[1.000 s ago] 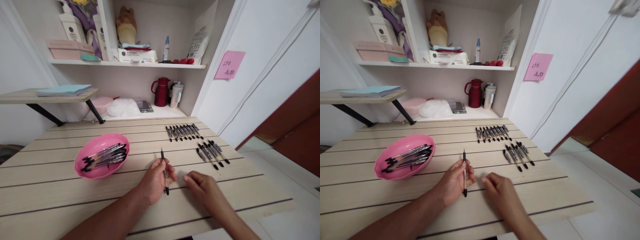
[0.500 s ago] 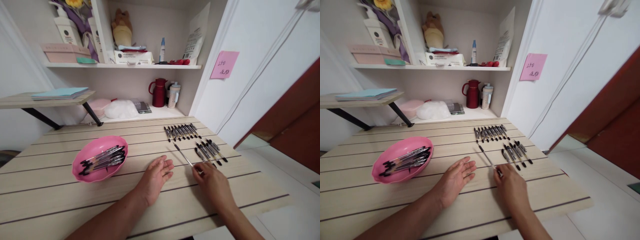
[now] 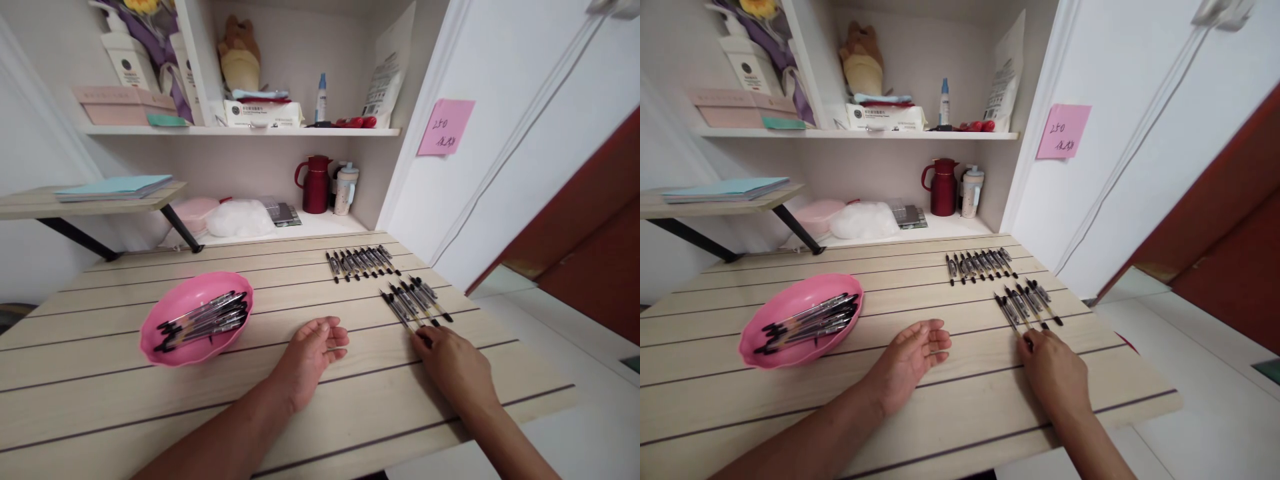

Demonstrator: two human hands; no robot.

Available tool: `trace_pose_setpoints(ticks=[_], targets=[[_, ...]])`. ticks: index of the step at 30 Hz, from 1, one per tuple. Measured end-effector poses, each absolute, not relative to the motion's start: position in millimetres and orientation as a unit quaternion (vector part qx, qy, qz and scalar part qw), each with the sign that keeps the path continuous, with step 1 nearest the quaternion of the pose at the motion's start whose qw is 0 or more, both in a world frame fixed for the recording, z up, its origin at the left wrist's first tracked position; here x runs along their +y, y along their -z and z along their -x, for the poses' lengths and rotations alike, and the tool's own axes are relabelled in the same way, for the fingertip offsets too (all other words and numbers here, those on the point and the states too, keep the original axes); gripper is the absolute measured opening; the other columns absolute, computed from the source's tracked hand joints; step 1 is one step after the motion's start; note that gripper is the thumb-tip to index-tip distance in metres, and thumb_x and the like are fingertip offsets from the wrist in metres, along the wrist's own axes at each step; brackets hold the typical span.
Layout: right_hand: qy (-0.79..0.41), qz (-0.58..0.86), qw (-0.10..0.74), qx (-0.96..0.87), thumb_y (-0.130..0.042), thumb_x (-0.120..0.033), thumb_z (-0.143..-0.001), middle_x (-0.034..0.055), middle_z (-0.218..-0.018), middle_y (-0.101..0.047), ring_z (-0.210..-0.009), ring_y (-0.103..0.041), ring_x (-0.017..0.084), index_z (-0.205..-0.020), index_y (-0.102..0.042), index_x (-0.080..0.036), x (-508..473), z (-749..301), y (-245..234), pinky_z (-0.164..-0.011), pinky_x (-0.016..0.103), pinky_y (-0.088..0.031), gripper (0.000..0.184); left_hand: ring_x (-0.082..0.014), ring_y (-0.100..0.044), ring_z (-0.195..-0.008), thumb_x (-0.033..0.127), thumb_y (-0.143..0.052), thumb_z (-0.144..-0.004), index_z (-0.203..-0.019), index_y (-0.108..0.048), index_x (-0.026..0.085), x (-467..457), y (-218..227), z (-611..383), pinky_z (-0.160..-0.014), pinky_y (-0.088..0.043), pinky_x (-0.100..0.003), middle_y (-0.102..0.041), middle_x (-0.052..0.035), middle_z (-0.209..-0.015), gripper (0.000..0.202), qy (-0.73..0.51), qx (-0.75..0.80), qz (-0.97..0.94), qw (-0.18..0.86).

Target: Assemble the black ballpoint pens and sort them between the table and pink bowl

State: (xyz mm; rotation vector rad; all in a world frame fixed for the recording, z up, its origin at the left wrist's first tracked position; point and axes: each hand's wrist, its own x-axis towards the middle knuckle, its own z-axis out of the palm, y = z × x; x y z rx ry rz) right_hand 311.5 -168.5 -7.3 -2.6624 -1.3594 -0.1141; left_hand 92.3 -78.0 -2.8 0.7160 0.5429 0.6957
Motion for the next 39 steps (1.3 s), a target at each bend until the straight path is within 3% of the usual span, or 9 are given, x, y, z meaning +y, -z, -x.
trace_pose_setpoints(ticks=[17,26,39], targets=[[0.064,0.886,0.081,-0.452,-0.033,-0.039,-0.084,0.0059,-0.090,-0.062,-0.070,-0.059,0.018,-0.088,-0.063,-0.024,-173.3,-316.6,14.7,-0.053,0.028,-0.035,0.034,-0.0170,-0.055,-0.083,0.034,-0.054,-0.078,-0.095,-0.058,0.013,-77.8,1.4,-92.5,-0.080,-0.040,-0.035,-0.060,-0.0103,-0.089,0.027,-0.326,0.255,-0.356,0.838],[0.061,0.894,0.080,-0.437,-0.033,-0.044,-0.083,0.0057,-0.085,-0.061,-0.072,-0.060,0.020,-0.081,-0.061,-0.022,-172.6,-312.8,12.4,-0.052,0.028,-0.034,0.036,-0.0176,-0.056,-0.082,0.035,-0.058,-0.075,-0.094,-0.060,0.014,-77.5,0.4,-92.4,-0.081,-0.039,-0.036,-0.061,-0.0104,-0.087,0.028,-0.322,0.258,-0.347,0.842],[0.083,0.883,0.070,-0.456,-0.033,-0.040,-0.084,0.0054,-0.083,-0.064,-0.071,-0.060,0.019,-0.079,-0.057,-0.021,-165.7,-312.6,13.6,-0.050,0.026,-0.031,0.031,-0.0174,-0.056,-0.081,0.035,-0.060,-0.073,-0.092,-0.061,0.014,-76.9,1.6,-92.0,-0.080,-0.039,-0.036,-0.061,-0.0102,-0.086,0.028,-0.325,0.252,-0.346,0.843]])
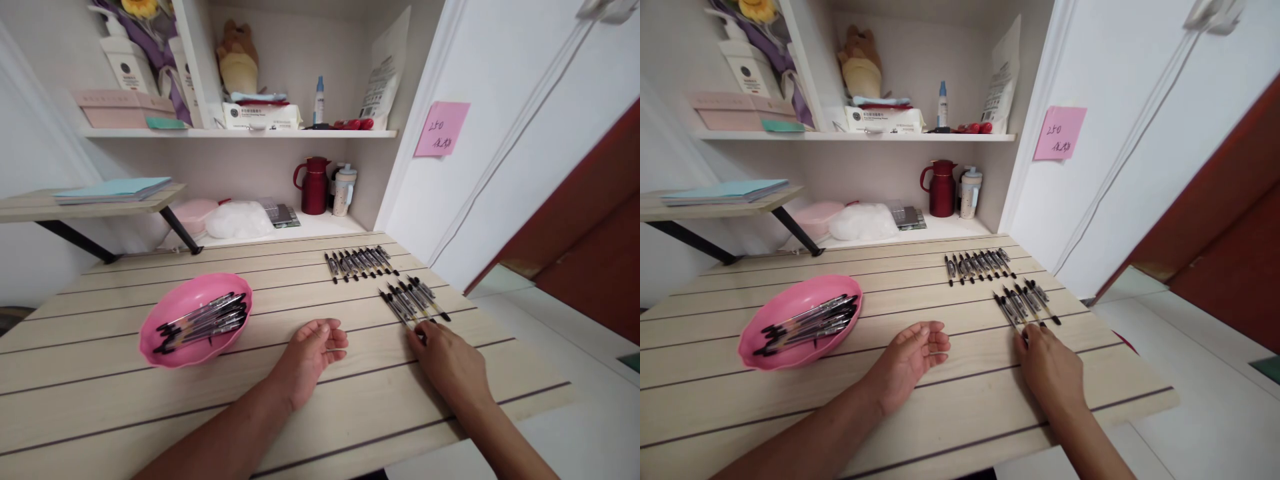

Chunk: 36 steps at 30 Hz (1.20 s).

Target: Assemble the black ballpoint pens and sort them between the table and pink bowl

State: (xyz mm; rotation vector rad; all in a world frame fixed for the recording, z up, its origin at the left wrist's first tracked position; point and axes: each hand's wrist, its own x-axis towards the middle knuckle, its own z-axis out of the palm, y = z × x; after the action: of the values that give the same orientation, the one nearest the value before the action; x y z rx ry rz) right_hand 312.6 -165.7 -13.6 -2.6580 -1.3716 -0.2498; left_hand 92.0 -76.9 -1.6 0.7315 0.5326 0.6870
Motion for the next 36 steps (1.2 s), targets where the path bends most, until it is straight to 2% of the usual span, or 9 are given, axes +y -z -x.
trace_pose_setpoints(ticks=[9,15,21,27,29,31,34,36], targets=[[0.091,0.883,0.063,-0.455,-0.032,-0.039,-0.084,0.0054,-0.084,-0.064,-0.072,-0.060,0.020,-0.080,-0.058,-0.021,-160,-311,13,-0.050,0.027,-0.031,0.032,-0.0169,-0.056,-0.081,0.034,-0.060,-0.073,-0.092,-0.061,0.014,-77,2,-91,-0.080,-0.039,-0.035,-0.061,-0.0096,-0.086,0.027,-0.323,0.244,-0.350,0.844],[0.054,0.892,0.104,-0.436,-0.038,-0.047,-0.079,0.0042,-0.078,-0.065,-0.067,-0.060,0.020,-0.081,-0.060,-0.023,-177,-317,3,-0.050,0.027,-0.033,0.033,-0.0171,-0.056,-0.081,0.034,-0.060,-0.073,-0.092,-0.061,0.015,-77,1,-92,-0.081,-0.039,-0.035,-0.062,-0.0095,-0.086,0.027,-0.322,0.252,-0.345,0.845],[0.035,0.910,0.105,-0.399,-0.036,-0.044,-0.079,0.0034,-0.076,-0.065,-0.065,-0.059,0.021,-0.075,-0.061,-0.026,-206,-332,2,-0.048,0.027,-0.034,0.030,-0.0174,-0.056,-0.082,0.033,-0.060,-0.073,-0.092,-0.061,0.015,-76,1,-90,-0.081,-0.039,-0.036,-0.062,-0.0095,-0.086,0.026,-0.318,0.250,-0.356,0.843],[0.028,0.902,0.124,-0.414,-0.036,-0.043,-0.081,0.0013,-0.079,-0.066,-0.071,-0.060,0.021,-0.080,-0.060,-0.027,-210,-319,12,-0.053,0.028,-0.037,0.028,-0.0175,-0.056,-0.082,0.033,-0.058,-0.074,-0.094,-0.061,0.015,-73,-4,-89,-0.080,-0.040,-0.035,-0.062,-0.0088,-0.085,0.027,-0.321,0.271,-0.439,0.794],[0.035,0.880,0.152,-0.448,-0.036,-0.042,-0.081,0.0014,-0.081,-0.066,-0.071,-0.060,0.020,-0.082,-0.060,-0.027,-209,-304,17,-0.055,0.027,-0.038,0.028,-0.0176,-0.056,-0.079,0.032,-0.060,-0.071,-0.093,-0.062,0.016,-66,-16,-84,-0.078,-0.040,-0.034,-0.062,-0.0080,-0.082,0.027,-0.332,0.311,-0.509,0.731],[0.037,0.849,0.183,-0.494,-0.037,-0.040,-0.082,0.0012,-0.083,-0.066,-0.070,-0.061,0.017,-0.083,-0.060,-0.026,-207,-288,23,-0.056,0.026,-0.039,0.027,-0.0190,-0.056,-0.081,0.028,-0.061,-0.069,-0.093,-0.063,0.018,-53,-33,-69,-0.079,-0.039,-0.033,-0.063,-0.0076,-0.084,0.026,-0.344,0.354,-0.615,0.615],[0.049,0.809,0.211,-0.546,-0.035,-0.038,-0.085,0.0009,-0.081,-0.065,-0.065,-0.061,0.014,-0.083,-0.061,-0.025,-207,-267,31,-0.055,0.025,-0.040,0.029,-0.0247,-0.052,-0.096,0.022,-0.057,-0.068,-0.096,-0.064,0.021,-25,-59,-29,-0.087,-0.033,-0.035,-0.062,-0.0093,-0.100,0.028,-0.350,0.414,-0.772,0.331],[0.068,0.795,0.222,-0.561,-0.035,-0.038,-0.085,0.0013,-0.079,-0.065,-0.062,-0.060,0.014,-0.082,-0.061,-0.025,-207,-260,34,-0.054,0.025,-0.040,0.030,-0.0299,-0.050,-0.100,0.018,-0.051,-0.069,-0.101,-0.061,0.018,-5,-69,3,-0.084,-0.034,-0.039,-0.060,-0.0138,-0.104,0.034,-0.254,0.523,-0.801,0.144]])
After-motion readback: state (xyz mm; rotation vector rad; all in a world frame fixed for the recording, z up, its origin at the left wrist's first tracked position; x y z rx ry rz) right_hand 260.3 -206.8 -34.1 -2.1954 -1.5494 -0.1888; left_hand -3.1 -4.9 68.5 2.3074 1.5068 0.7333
